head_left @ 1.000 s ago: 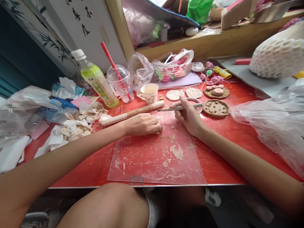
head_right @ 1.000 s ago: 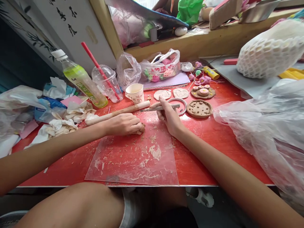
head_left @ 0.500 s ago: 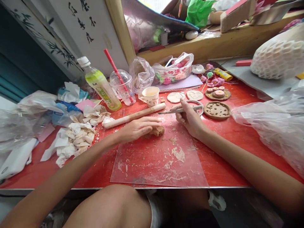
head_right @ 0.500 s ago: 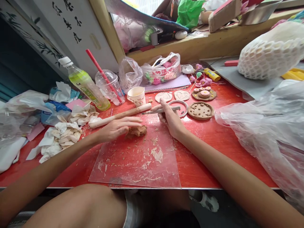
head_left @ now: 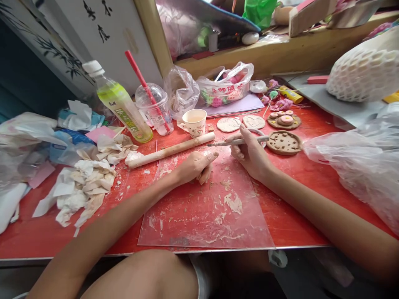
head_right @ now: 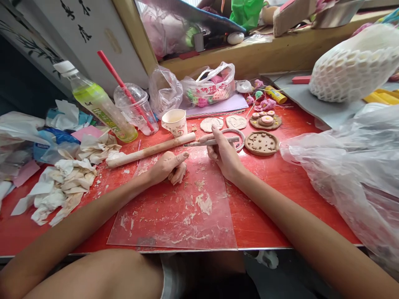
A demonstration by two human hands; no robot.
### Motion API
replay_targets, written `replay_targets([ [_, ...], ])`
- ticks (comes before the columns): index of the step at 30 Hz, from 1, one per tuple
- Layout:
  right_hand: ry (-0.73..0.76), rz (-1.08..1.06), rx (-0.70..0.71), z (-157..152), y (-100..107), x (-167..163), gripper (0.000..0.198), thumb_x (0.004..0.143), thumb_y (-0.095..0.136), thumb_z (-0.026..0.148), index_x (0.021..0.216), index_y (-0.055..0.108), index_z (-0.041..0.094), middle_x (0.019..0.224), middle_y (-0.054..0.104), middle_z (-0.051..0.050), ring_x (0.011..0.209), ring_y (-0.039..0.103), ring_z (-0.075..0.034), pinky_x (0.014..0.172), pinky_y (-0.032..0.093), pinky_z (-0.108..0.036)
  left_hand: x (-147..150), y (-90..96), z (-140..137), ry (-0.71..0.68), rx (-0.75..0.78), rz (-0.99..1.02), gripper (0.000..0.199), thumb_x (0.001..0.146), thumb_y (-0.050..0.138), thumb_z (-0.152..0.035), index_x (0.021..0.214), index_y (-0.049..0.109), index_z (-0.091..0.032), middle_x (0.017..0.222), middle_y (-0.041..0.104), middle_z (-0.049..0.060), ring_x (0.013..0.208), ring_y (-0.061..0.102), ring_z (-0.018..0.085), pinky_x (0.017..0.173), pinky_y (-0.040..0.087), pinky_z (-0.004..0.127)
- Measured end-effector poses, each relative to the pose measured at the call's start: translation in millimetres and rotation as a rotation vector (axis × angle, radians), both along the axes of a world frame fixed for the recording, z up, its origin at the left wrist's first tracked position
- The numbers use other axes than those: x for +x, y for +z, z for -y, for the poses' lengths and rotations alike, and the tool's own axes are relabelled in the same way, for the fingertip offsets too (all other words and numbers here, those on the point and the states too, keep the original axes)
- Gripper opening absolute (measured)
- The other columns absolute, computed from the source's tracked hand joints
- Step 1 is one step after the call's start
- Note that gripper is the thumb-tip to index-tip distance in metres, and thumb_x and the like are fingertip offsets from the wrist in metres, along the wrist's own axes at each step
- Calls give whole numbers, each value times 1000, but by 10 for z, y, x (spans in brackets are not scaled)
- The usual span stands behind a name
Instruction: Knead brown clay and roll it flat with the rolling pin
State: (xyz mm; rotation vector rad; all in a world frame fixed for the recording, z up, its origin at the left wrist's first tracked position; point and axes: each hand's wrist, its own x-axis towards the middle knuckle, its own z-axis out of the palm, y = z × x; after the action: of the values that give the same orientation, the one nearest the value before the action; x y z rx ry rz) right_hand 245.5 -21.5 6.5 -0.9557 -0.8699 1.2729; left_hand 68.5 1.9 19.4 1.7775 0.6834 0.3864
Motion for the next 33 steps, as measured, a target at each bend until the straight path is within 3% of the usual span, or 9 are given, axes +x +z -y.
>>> replay_targets([
  [9,13,93,1,-3,-18,0,49,81,45,63,65,61,19,42,32,6,37,22,-7,39,16,-27,-13,-89,99,178,39,139,71,89,36,-55,28,34,-19,25,28,-2,29,28,5,40,26,25],
  [12,20,79,14,-1,-27,0,53,80,42,66,66,61,19,43,33,5,38,23,-6,39,16,-26,-86,-42,71,152,-73,155,66,88,37,-55,34,44,-18,30,39,-1,31,34,7,40,29,25],
  [15,23,51,18,-6,-30,-1,52,80,44,66,67,62,19,43,34,5,38,24,-6,39,16,-26,-215,115,-7,111,-110,198,56,88,32,-55,67,67,-16,65,68,6,58,60,14,58,46,29],
  [17,30,32,15,-10,-27,-3,51,80,45,64,66,62,18,43,34,5,38,24,-6,39,16,-25,-276,228,-68,115,-40,238,59,90,26,-54,80,70,-16,84,71,8,87,64,19,82,47,35],
  [19,37,18,11,-10,-19,-4,49,80,47,62,66,62,18,43,35,5,38,24,-5,39,15,-25,-276,285,-102,127,-5,218,64,92,21,-53,79,71,-15,87,72,9,97,62,21,94,42,37],
  [21,35,15,9,-7,-12,-3,50,80,47,62,66,62,17,43,34,5,38,24,-5,38,15,-25,-220,257,-88,143,-18,112,62,92,24,-52,77,71,-14,86,72,8,92,64,20,91,44,35],
  [24,26,37,4,-1,-7,-1,53,79,44,66,66,62,18,43,34,5,38,24,-6,38,16,-25,-122,104,16,240,-8,-28,58,92,30,-50,72,71,-15,72,71,8,72,65,17,73,49,30],
  [28,22,59,10,0,-2,-5,52,79,45,66,65,62,19,43,33,5,38,22,-6,39,15,-26,-84,-68,142,373,37,12,65,91,28,-50,50,66,-15,40,56,5,45,53,13,53,45,26],
  [33,15,77,3,-5,2,-9,51,80,44,64,64,62,19,43,32,5,38,23,-6,39,16,-26,-78,-50,141,264,-76,115,68,90,31,-47,32,48,-18,29,42,3,37,47,10,55,44,26],
])
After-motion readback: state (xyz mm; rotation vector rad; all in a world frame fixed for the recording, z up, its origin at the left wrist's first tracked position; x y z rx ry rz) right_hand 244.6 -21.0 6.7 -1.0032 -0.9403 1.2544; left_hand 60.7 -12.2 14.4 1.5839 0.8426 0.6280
